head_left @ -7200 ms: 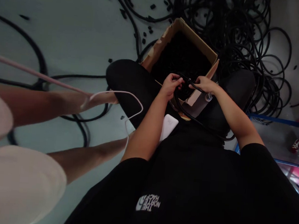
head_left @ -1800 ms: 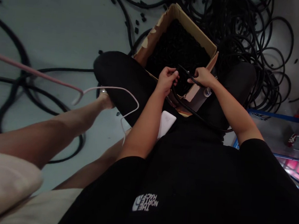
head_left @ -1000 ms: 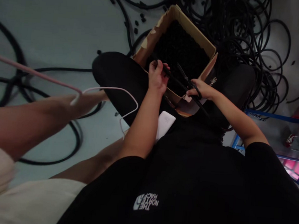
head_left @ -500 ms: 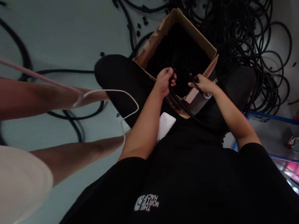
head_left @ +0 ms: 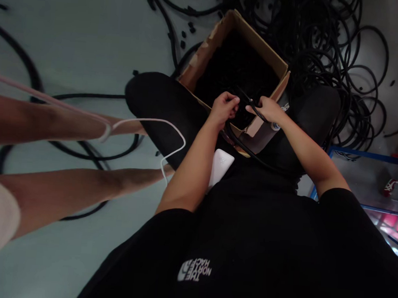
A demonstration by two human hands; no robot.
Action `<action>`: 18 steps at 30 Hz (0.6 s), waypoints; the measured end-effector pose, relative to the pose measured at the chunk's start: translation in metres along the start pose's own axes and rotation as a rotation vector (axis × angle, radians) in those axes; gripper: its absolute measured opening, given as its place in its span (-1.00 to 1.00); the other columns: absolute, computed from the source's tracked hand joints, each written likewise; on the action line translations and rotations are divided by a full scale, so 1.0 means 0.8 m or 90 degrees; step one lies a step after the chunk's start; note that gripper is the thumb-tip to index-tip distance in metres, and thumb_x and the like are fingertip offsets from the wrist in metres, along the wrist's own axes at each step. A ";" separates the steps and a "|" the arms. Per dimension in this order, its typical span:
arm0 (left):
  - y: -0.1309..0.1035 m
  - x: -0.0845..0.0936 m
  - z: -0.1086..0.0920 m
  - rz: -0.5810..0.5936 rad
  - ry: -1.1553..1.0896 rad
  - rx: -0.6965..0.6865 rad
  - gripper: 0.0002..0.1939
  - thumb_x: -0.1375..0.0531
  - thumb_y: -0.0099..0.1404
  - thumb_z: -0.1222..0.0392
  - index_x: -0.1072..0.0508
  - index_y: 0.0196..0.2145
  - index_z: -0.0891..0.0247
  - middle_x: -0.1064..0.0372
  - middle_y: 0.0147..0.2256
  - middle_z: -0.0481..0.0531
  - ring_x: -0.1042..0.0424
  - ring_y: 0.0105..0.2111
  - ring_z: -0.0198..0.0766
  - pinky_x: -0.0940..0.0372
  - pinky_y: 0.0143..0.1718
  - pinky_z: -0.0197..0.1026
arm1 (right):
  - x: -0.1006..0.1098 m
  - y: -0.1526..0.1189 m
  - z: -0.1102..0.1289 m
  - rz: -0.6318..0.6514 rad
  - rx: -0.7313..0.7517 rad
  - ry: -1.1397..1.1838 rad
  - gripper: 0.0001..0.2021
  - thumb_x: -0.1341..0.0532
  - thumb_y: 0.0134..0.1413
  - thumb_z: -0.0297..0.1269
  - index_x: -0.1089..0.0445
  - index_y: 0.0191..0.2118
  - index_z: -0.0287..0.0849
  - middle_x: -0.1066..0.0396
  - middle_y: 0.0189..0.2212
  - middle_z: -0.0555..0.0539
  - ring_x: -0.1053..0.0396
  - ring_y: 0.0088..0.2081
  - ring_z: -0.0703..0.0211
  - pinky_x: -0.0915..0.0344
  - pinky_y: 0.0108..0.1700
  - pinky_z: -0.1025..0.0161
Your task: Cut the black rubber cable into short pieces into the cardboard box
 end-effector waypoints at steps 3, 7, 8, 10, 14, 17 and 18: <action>-0.001 0.001 0.001 -0.019 -0.011 0.002 -0.65 -0.43 0.60 0.34 -0.34 -0.23 0.15 -0.31 -0.55 -0.26 -0.11 -0.67 -0.47 0.04 -0.62 -0.44 | 0.007 -0.007 0.008 -0.007 -0.047 -0.021 -0.57 -0.49 0.34 0.15 -0.50 -0.13 -0.14 -0.59 -0.16 -0.19 -0.53 -0.04 -0.15 -0.44 0.04 0.06; -0.003 0.003 0.003 -0.038 -0.020 0.008 -0.64 -0.44 0.60 0.31 -0.34 -0.24 0.14 -0.29 -0.55 -0.26 -0.08 -0.66 -0.47 0.08 -0.61 -0.42 | 0.012 -0.014 0.023 0.001 -0.063 -0.038 -0.69 -0.51 0.33 -0.04 -0.49 -0.18 -0.16 -0.55 -0.21 -0.18 -0.52 -0.07 -0.13 -0.41 0.03 0.07; -0.003 0.003 0.004 -0.041 -0.024 0.008 -0.63 -0.47 0.59 0.28 -0.34 -0.25 0.14 -0.29 -0.55 -0.26 -0.08 -0.66 -0.46 0.09 -0.61 -0.42 | 0.013 -0.014 0.024 0.001 -0.065 -0.038 -0.71 -0.51 0.33 -0.08 -0.50 -0.17 -0.17 -0.54 -0.20 -0.17 -0.51 -0.07 -0.13 -0.42 0.03 0.07; -0.002 0.005 0.006 -0.043 -0.031 0.005 -0.62 -0.52 0.55 0.20 -0.37 -0.24 0.13 -0.28 -0.55 -0.25 -0.08 -0.66 -0.45 0.09 -0.60 -0.41 | 0.013 -0.013 0.022 0.000 -0.069 -0.033 -0.72 -0.53 0.30 -0.14 -0.50 -0.14 -0.17 -0.54 -0.18 -0.18 -0.51 -0.05 -0.14 -0.43 0.05 0.06; -0.004 0.004 0.008 -0.017 -0.016 0.017 -0.60 -0.60 0.46 0.14 -0.42 -0.26 0.15 -0.28 -0.56 -0.22 -0.10 -0.66 -0.46 0.09 -0.60 -0.41 | 0.002 -0.009 0.012 0.047 -0.081 -0.008 -0.72 -0.54 0.29 -0.18 -0.49 -0.09 -0.17 -0.57 -0.14 -0.17 -0.52 -0.03 -0.14 -0.48 0.10 0.05; -0.010 0.000 0.009 0.011 -0.010 0.055 -0.66 -0.54 0.47 0.20 -0.42 -0.27 0.16 -0.27 -0.56 -0.22 -0.09 -0.67 -0.47 0.09 -0.62 -0.44 | -0.001 -0.009 0.006 0.058 -0.085 0.004 -0.69 -0.54 0.28 -0.21 -0.48 -0.03 -0.17 -0.61 -0.05 -0.19 -0.54 0.01 -0.13 -0.48 0.16 0.04; -0.013 -0.002 0.009 0.021 -0.015 0.072 -0.69 -0.50 0.48 0.23 -0.42 -0.27 0.16 -0.27 -0.57 -0.22 -0.08 -0.67 -0.47 0.09 -0.62 -0.45 | 0.000 -0.010 0.005 0.056 -0.088 0.003 -0.68 -0.55 0.28 -0.22 -0.48 -0.01 -0.17 -0.62 -0.02 -0.20 -0.54 0.02 -0.13 -0.48 0.17 0.04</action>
Point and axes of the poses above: each hand's wrist, its own y-axis towards the middle knuckle, its own x-axis out of the back of the hand, z = x × y, the point moved 8 cm from there along y, towards the middle knuckle
